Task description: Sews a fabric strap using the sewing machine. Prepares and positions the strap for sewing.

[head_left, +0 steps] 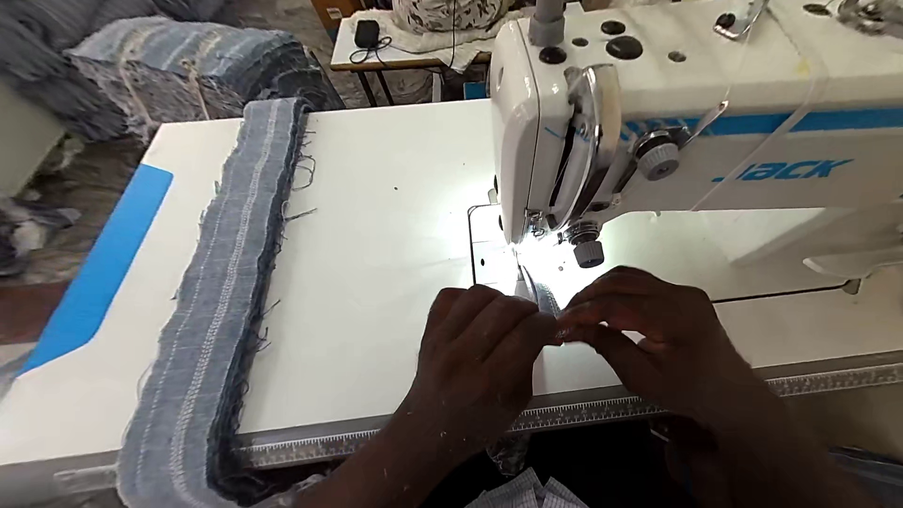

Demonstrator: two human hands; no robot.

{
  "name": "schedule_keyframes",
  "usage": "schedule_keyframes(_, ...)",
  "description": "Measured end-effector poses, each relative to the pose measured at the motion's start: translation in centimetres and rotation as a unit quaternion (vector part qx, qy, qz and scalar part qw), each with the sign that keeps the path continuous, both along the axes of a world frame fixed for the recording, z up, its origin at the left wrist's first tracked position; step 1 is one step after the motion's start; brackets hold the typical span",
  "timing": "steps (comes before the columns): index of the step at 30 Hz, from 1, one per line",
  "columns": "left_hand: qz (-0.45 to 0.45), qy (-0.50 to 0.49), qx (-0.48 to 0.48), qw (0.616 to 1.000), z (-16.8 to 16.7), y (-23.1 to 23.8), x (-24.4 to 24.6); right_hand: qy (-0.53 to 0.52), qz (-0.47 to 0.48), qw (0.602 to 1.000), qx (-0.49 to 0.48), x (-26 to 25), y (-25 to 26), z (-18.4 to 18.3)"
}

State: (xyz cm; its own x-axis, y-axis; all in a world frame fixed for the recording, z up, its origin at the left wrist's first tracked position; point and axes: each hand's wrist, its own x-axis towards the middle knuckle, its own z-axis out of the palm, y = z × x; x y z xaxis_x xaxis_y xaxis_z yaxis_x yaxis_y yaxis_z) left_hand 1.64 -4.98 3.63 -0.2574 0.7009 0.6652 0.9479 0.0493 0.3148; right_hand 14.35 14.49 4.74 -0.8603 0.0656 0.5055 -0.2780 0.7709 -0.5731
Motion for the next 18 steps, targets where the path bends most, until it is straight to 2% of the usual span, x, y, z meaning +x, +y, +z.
schedule_keyframes(2,0.010,-0.029,-0.098,0.995,-1.1,-0.8,1.3,-0.077,-0.009,0.995,-0.064,-0.3,0.0,0.1)
schedule_keyframes(3,0.006,-0.037,-0.123,0.992,-2.1,-1.0,1.7,-0.081,-0.054,0.992,-0.084,-1.1,-0.5,-0.4)
schedule_keyframes(6,-0.003,-0.018,-0.118,0.993,-4.7,-1.1,2.4,-0.140,-0.210,0.967,-0.034,-5.0,-3.0,-2.7)
schedule_keyframes(9,-0.006,0.003,-0.101,0.995,-5.1,-1.3,2.4,-0.185,-0.260,0.948,0.009,-7.1,-3.8,-2.8)
schedule_keyframes(13,-0.016,-0.005,-0.119,0.993,-5.1,-1.8,2.5,-0.206,-0.250,0.946,0.018,-6.8,-3.7,-3.1)
schedule_keyframes(18,-0.012,0.001,-0.202,0.979,-5.3,-3.6,2.3,-0.196,-0.139,0.969,0.056,-3.9,-2.1,-3.2)
